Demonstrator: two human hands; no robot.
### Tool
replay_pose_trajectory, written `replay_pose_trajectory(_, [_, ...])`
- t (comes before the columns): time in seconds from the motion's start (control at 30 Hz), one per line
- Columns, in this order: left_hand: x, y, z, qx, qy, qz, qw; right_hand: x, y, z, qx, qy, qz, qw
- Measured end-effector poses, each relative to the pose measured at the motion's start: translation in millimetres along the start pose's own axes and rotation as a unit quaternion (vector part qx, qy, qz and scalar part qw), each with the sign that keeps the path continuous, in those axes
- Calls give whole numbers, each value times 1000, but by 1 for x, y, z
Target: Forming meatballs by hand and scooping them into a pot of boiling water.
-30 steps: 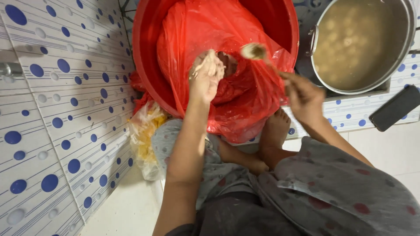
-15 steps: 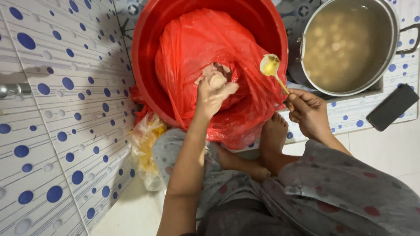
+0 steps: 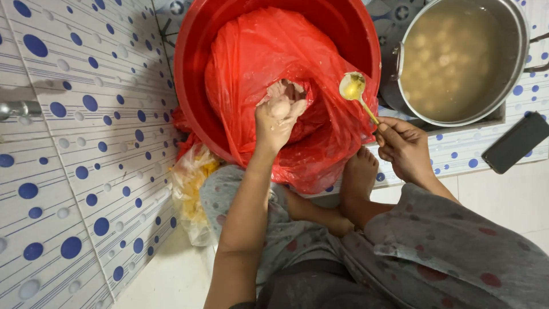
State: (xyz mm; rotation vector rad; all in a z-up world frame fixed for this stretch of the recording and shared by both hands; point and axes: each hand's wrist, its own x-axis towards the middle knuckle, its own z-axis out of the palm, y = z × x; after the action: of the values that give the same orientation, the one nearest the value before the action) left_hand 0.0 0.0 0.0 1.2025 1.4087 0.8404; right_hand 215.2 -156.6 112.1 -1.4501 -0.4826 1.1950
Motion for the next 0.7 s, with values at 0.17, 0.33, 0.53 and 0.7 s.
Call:
replay_pose_trajectory(0.17, [-9,51,2,4,-31,65,997,5,4,-1,18,-1,3,1000])
replay_pose_trajectory(0.33, [-10,68,-13,-162,-73,25,984,4,8,-1,10,-10,-4,1000])
replay_pose_trajectory(0.53, [-17,63,-36,-232,-89,2,969,3,1,10,-4,-16,-8,1000])
replay_pose_trajectory(0.7, [-9,51,-15,-3,-54,23,998,11,-13,24,-37,-26,-41,998])
